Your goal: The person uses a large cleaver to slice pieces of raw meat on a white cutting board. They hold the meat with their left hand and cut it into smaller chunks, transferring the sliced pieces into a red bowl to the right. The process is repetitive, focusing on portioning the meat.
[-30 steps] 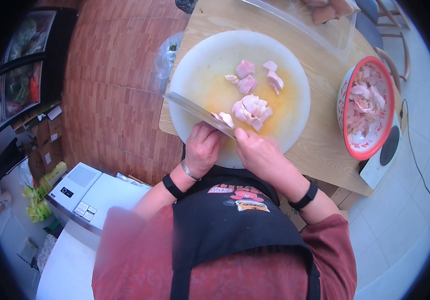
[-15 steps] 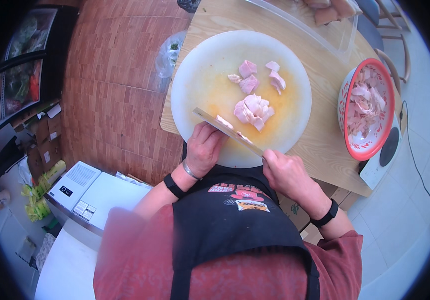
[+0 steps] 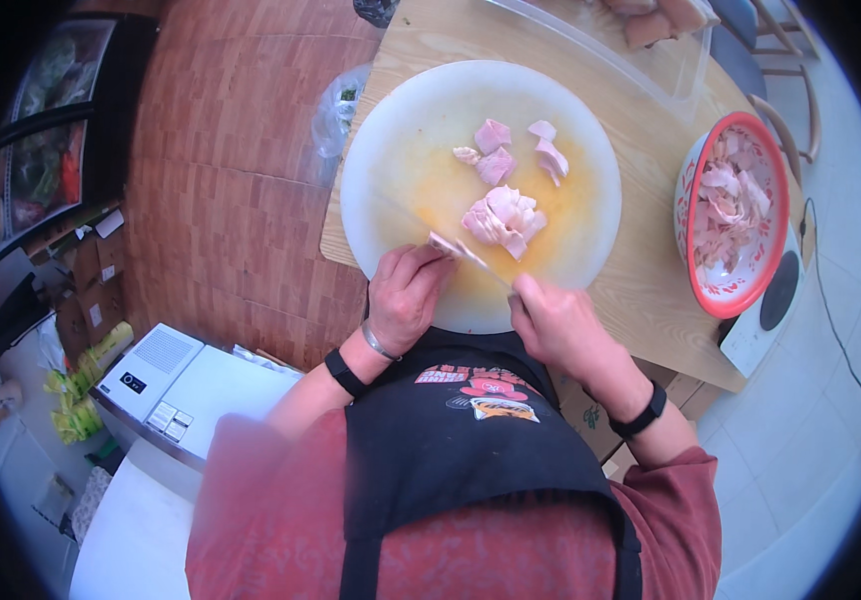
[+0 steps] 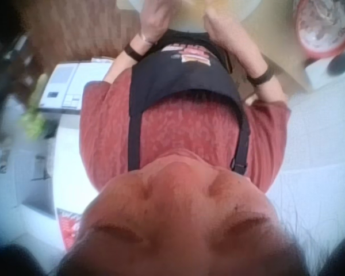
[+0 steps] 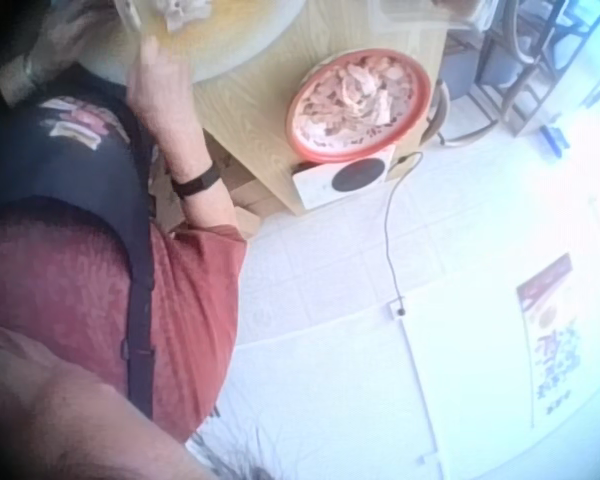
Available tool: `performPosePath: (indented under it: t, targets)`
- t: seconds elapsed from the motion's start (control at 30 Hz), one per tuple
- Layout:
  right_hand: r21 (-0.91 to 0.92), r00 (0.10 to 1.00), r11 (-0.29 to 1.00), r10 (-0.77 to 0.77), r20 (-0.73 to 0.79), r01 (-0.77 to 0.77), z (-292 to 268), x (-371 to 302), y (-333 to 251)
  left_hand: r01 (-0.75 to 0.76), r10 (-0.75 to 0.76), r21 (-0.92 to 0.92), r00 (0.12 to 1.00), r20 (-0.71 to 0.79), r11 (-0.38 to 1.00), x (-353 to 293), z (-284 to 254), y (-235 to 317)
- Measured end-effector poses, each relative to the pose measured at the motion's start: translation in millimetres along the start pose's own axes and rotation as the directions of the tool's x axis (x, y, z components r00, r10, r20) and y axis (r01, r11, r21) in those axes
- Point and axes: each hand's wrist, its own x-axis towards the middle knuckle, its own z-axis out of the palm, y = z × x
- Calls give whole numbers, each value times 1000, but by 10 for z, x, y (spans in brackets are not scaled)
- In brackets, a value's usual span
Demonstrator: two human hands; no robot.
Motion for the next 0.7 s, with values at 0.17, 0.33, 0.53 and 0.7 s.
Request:
performPosePath:
  t: [0.17,0.33,0.53,0.7]
  targets:
    - [-130,989,991,45,143,-27,-124,-279,-73,47,-47,7,999,4,999,-30,12,18]
    - [-143,988,989,63,138,-43,57,-7,-127,72,-71,-12,997,9,997,-6,4,30]
    - [154,967,987,-2,-257,42,415,564,19,44,-44,-60,999,6,997,-13,11,12]
    - [-15,1000,1000,4,13,-4,2,72,-3,42,-42,-38,999,11,998,-24,-6,4]
